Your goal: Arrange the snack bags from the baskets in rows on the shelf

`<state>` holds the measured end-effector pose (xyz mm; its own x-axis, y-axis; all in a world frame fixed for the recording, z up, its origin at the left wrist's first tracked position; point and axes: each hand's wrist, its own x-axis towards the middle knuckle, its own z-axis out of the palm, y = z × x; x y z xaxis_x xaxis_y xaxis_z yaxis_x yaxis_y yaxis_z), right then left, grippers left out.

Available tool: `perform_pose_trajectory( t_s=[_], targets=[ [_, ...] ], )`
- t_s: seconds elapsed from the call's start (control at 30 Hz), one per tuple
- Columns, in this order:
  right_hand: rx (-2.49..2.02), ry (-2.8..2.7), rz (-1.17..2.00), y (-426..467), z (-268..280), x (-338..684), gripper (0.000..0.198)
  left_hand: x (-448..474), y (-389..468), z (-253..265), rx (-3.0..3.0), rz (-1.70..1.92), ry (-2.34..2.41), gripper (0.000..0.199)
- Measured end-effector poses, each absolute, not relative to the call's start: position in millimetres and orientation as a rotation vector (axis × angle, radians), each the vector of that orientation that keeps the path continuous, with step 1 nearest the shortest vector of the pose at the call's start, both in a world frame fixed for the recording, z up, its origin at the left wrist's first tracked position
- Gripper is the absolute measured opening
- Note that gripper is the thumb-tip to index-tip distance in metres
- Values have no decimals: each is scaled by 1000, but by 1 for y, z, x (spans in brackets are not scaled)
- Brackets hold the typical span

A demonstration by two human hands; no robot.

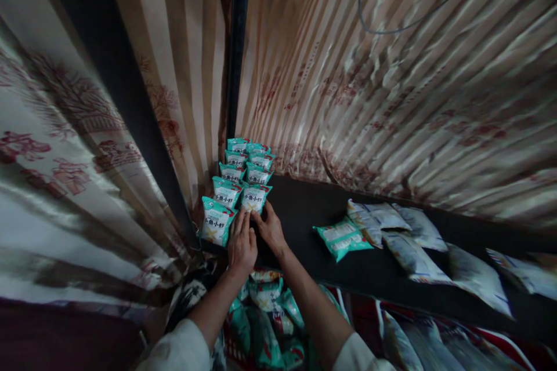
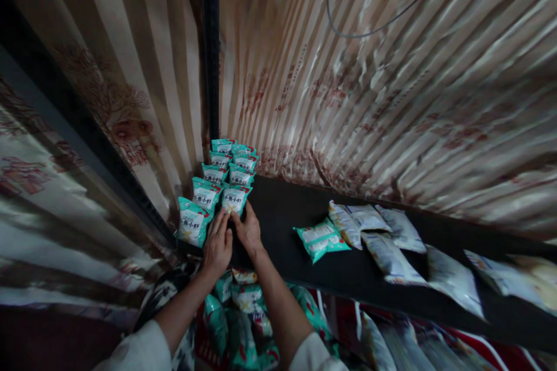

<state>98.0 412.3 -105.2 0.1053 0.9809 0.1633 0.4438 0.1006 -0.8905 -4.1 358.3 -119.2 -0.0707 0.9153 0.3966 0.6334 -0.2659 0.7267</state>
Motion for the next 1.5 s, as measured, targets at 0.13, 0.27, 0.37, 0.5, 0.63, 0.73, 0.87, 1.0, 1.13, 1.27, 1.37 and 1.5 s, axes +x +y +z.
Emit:
perform_pose_trajectory(
  t_s=[0.13, 0.27, 0.37, 0.5, 0.63, 0.73, 0.87, 1.0, 1.13, 1.27, 1.37, 1.5],
  targets=[
    [-1516, -1447, 735, 410, -107, 95, 53, -3, 359, -120, 1882, 1239, 1710, 47],
    [-1501, -1404, 690, 400, -110, 95, 61, -3, 356, -118, 1897, 1196, 1747, 47],
    [-1500, -1342, 679, 381, -111, 102, 60, -5, 353, -115, 1943, 1196, 1740, 46],
    [-1501, -1262, 649, 334, -103, 123, 51, -7, 344, -110, 2025, 1195, 1702, 39],
    [-1577, -1267, 526, 270, -90, 157, 40, -8, 325, -104, 2148, 1224, 1529, 35],
    [-1701, -1290, 392, 224, -91, 191, 35, -3, 304, -103, 2250, 1189, 1318, 34],
    [-2009, -1474, 249, 183, -110, 235, 32, 9, 269, -111, 2311, 1025, 1094, 34],
    [-2328, -1752, 256, 169, -124, 256, 41, 22, 236, -123, 2281, 805, 1068, 38],
    [-2548, -1836, 312, 178, -118, 253, 53, 23, 210, -129, 2257, 589, 1035, 37],
    [-2630, -1890, 376, 192, -106, 246, 46, 14, 197, -133, 2208, 560, 1045, 39],
    [-2536, -1979, 329, 196, -102, 244, 31, 5, 196, -135, 2174, 578, 1065, 39],
    [-2347, -2101, 191, 191, -97, 243, 32, 0, 197, -138, 2181, 576, 1087, 41]
  ],
)
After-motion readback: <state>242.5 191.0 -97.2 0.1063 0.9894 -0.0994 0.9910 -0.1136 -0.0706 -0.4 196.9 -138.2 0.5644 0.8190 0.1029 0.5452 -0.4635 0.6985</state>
